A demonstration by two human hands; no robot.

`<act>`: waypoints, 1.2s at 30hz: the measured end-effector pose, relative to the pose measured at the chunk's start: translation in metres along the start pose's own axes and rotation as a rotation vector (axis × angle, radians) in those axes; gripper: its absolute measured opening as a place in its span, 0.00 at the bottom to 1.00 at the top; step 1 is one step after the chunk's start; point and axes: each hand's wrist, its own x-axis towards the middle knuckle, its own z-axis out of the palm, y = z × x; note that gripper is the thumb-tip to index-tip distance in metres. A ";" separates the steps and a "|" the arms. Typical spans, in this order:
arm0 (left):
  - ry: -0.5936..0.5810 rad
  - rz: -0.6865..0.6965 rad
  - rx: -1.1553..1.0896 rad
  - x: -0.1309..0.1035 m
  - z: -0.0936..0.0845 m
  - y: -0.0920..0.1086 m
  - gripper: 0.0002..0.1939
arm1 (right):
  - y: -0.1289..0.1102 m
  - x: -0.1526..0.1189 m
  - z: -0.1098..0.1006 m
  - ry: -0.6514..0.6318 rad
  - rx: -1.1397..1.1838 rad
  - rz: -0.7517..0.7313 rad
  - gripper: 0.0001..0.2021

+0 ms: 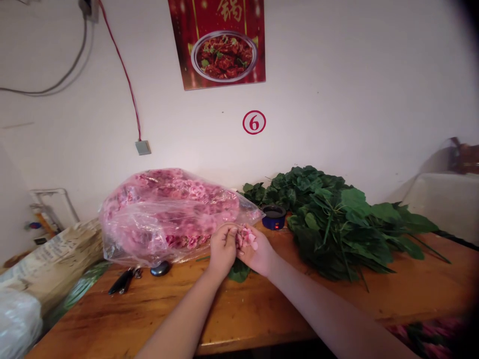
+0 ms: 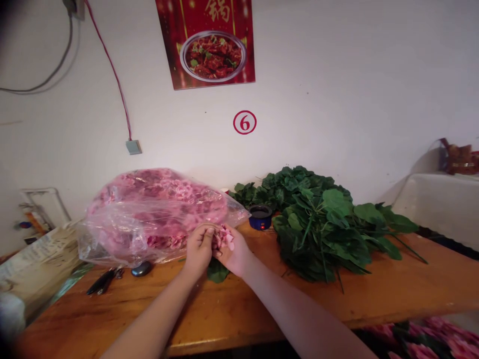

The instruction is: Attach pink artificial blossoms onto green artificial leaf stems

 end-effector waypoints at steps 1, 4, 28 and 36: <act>0.009 -0.017 -0.015 -0.001 0.001 0.001 0.13 | 0.002 0.001 0.001 -0.001 0.005 -0.017 0.11; -0.047 -0.004 -0.062 -0.004 0.005 0.005 0.13 | 0.007 0.002 0.005 0.017 0.063 -0.073 0.08; 0.110 -0.106 -0.047 0.002 0.006 0.004 0.18 | 0.026 -0.001 0.004 0.159 -0.154 -0.328 0.10; 0.058 -0.141 -0.062 -0.007 0.019 -0.002 0.12 | 0.027 0.005 0.000 0.201 -0.166 -0.313 0.11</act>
